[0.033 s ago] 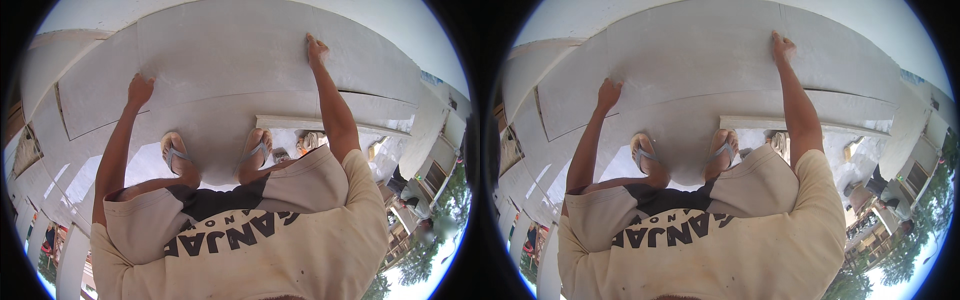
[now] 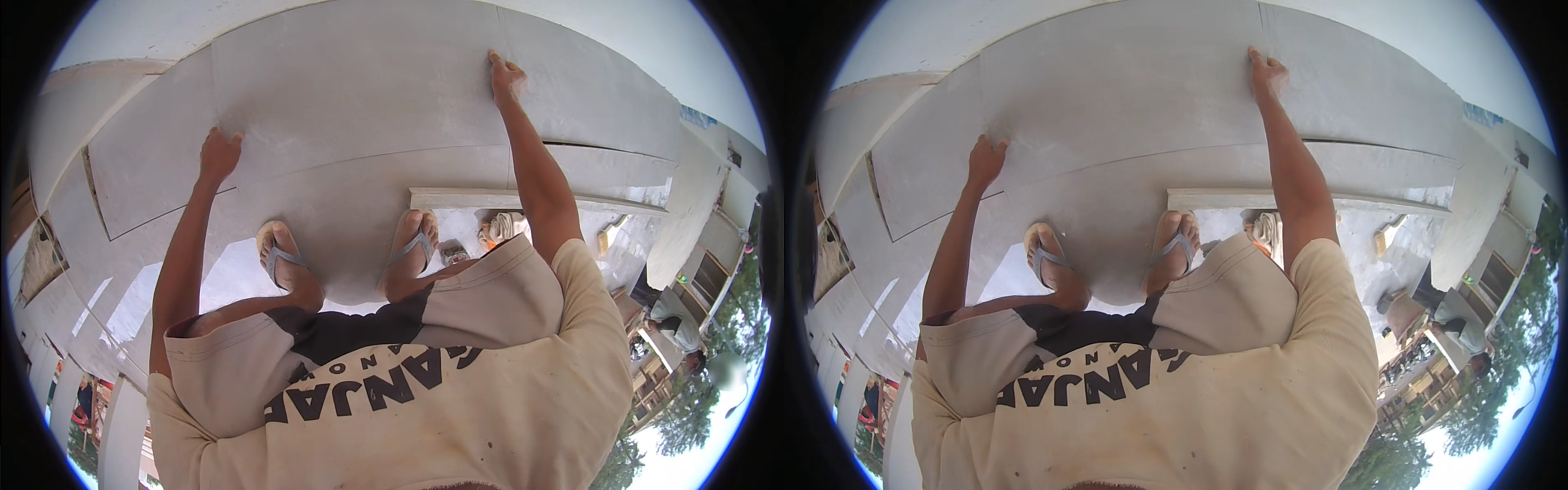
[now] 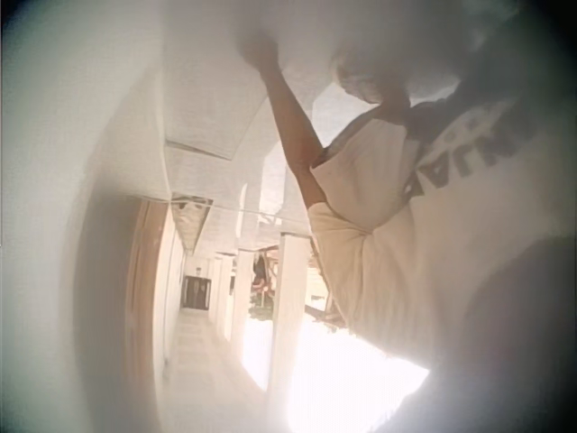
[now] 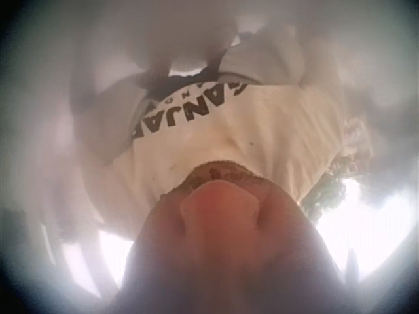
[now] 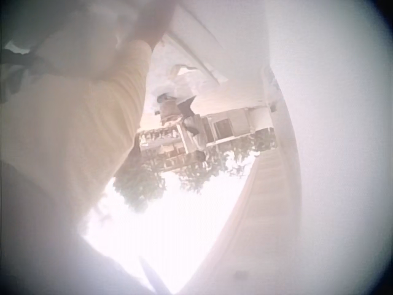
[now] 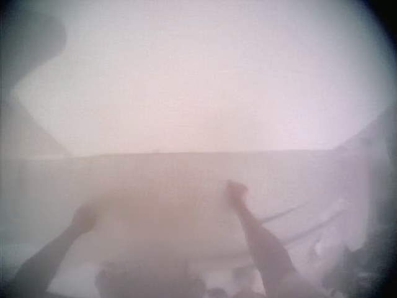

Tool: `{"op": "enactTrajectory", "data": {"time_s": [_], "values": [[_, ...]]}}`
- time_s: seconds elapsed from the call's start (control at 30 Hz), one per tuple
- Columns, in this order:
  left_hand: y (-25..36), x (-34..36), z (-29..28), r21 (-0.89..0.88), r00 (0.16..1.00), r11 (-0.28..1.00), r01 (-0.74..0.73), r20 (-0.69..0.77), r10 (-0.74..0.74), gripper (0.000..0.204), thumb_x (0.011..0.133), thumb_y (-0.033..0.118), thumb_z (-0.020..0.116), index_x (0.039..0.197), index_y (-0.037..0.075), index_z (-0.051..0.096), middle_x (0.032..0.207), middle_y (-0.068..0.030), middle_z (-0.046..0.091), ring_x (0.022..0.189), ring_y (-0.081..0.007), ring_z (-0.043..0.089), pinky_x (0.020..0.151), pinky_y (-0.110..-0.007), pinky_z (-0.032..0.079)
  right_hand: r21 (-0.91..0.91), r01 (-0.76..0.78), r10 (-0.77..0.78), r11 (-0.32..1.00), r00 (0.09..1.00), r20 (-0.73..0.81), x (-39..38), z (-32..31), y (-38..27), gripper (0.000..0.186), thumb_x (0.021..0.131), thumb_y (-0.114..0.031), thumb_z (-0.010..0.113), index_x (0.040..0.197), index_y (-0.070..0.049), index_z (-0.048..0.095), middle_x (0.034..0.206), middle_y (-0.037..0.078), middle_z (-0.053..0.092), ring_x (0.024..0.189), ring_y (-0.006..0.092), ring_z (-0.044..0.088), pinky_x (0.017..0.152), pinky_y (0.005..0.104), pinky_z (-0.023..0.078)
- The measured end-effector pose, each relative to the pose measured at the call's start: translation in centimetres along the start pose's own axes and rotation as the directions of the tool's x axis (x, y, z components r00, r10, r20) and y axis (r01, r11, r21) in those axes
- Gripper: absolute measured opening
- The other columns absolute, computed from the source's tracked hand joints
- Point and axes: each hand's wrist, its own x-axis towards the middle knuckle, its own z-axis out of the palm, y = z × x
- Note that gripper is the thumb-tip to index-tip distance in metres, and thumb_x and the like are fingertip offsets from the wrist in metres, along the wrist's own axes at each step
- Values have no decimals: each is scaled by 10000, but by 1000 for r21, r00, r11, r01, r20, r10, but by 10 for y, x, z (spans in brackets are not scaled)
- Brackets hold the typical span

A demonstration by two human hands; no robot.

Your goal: The person positions a large white tile on the floor, then uses an angle grinder to cut it. After cutting, they carry the tile to a tiled area and place it on the floor to check the fit.

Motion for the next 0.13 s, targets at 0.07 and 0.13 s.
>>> {"op": "enactTrajectory", "data": {"time_s": [0.07,0.13], "values": [[2,0,0,31,1000,999,-15,-1,15,646,929,377,681,1298,-128,521,1246,-353,627,1188,-489,611,1023,-526,487,2,-33,33,999,998,47,-11,-2,-12,580,772,-522,796,947,31,786,976,271,745,930,392,720,868,481,535],[-1,6,3,35,1000,999,-21,-1,21,668,925,383,691,1328,-118,510,1298,-346,610,1244,-474,587,1067,-516,458,13,-13,13,1000,1000,-11,-16,-4,-12,620,779,-549,783,1005,27,785,1036,273,743,1033,386,709,931,451,524]]}}
